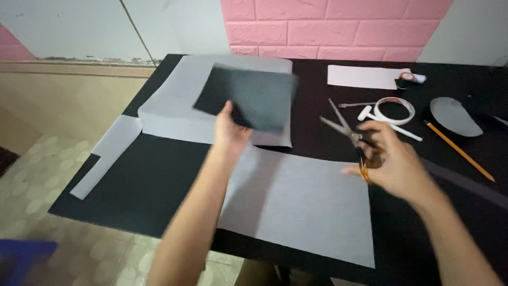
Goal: Cutting a piece of grey material with scissors and then using a ruler and pencil to mark lines on it for layout.
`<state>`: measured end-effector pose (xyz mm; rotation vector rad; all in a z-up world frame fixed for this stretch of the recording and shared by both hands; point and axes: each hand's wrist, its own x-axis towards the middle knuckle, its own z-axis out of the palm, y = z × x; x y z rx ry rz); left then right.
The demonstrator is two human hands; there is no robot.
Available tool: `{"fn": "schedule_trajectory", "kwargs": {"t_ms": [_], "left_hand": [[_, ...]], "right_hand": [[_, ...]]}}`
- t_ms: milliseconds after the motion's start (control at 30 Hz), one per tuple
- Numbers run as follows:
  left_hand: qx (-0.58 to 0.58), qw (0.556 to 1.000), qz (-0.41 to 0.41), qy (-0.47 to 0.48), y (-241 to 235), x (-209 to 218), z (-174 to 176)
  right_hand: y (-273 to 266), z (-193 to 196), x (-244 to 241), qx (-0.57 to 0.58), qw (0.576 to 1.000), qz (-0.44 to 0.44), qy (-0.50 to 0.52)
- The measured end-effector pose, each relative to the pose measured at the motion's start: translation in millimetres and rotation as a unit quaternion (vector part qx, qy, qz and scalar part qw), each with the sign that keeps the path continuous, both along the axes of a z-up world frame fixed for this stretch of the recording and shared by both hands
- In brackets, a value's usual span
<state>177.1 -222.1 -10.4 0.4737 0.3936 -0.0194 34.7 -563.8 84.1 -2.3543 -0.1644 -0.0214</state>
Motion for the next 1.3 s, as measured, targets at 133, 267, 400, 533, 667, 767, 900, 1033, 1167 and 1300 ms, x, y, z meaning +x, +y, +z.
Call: {"fn": "schedule_trajectory", "kwargs": {"t_ms": [133,267,400,533,667,767,900,1033,1167,1300], "left_hand": [[0.319,0.936,-0.123,0.08,20,-76,50],[0.647,0.734,-0.167,-0.121,-6,-132,54],[0.83,0.279,-0.298,-0.38,-42,-180,43],[0.844,0.269,-0.268,-0.379,-56,-211,28],[0.849,0.278,-0.256,-0.368,-57,-225,26],[0.853,0.282,-0.227,-0.377,-53,-227,20],[0.858,0.288,-0.184,-0.383,-56,-229,16],[0.863,0.29,-0.173,-0.375,-56,-232,11],[0.858,0.285,-0.172,-0.392,-53,-233,14],[0.853,0.305,-0.186,-0.381,-56,-236,17]], "right_hand": [[-43,0,-3,-0.169,0.983,-0.05,0.056],[-66,-13,3,-0.269,0.953,-0.056,0.126],[-87,-38,11,-0.432,0.901,0.028,0.027],[-61,3,-9,-0.388,0.914,-0.022,0.114],[-77,-11,1,-0.334,0.919,-0.027,0.207],[-80,-26,-6,-0.344,0.929,-0.003,0.135],[-31,-45,-63,-0.193,0.947,0.088,-0.24],[12,-75,-97,-0.198,0.961,0.156,-0.115],[20,-86,-103,-0.283,0.934,0.182,-0.116],[46,-90,-120,-0.569,0.699,0.11,-0.42]]}}
